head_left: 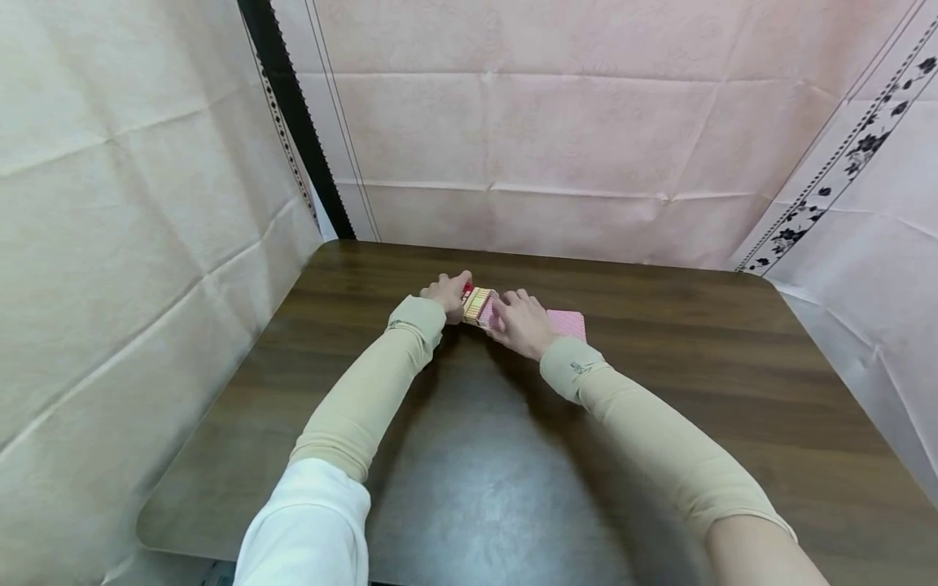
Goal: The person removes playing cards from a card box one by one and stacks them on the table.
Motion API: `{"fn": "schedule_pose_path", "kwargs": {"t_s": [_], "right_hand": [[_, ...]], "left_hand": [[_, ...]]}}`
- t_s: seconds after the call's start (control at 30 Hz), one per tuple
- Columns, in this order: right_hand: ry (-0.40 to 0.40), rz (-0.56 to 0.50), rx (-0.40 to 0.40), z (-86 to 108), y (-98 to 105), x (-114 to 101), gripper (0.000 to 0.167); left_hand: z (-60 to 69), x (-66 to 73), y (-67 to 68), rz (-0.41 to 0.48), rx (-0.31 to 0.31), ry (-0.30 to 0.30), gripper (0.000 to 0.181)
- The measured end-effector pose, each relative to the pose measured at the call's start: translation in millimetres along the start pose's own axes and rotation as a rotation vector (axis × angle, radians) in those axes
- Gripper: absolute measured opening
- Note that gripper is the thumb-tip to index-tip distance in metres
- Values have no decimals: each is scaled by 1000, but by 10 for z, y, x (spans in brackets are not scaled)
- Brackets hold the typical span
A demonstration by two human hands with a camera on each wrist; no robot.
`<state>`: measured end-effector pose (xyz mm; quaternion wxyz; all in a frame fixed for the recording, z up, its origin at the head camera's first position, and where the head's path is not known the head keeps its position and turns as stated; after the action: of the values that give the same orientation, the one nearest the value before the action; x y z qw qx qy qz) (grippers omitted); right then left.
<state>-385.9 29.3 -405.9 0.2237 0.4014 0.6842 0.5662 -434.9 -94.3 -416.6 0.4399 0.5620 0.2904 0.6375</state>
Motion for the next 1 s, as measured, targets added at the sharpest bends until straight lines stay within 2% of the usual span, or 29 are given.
{"fn": "schedule_pose_path", "kwargs": {"t_s": [0.17,0.27,0.4,0.53,0.63,0.77,1.0], "right_hand": [[-13,60,-58,107,-8,152,36],[-64,76,-71,197,-7,294,43],[-218,88,-76,333,-18,541,55],[-395,76,-107,485,-66,764,57],[-476,76,-139,575,-106,857,56],[-511,91,-170,641,-141,901,57],[-517,74,-260,712,-251,855,61]], "left_hand": [[-14,-75,40,5,12,15,58],[-15,-104,42,12,0,18,57],[-8,-113,25,28,-17,24,56],[-1,-86,12,26,-16,14,57],[1,-74,14,25,-12,7,56],[-2,-63,19,25,-8,5,57],[0,-84,-25,27,-20,20,58]]}}
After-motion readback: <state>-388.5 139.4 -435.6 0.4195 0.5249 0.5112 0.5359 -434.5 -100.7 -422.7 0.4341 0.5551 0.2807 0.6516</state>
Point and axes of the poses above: each hand's wrist, its own z-axis away from the middle knuckle, its own y-axis out of the back of the hand, x = y × z, the point moved 8 cm from there along -z, towards the middle knuckle, and after that the axes turned 11 degrees about z, right-handed, at the moved point
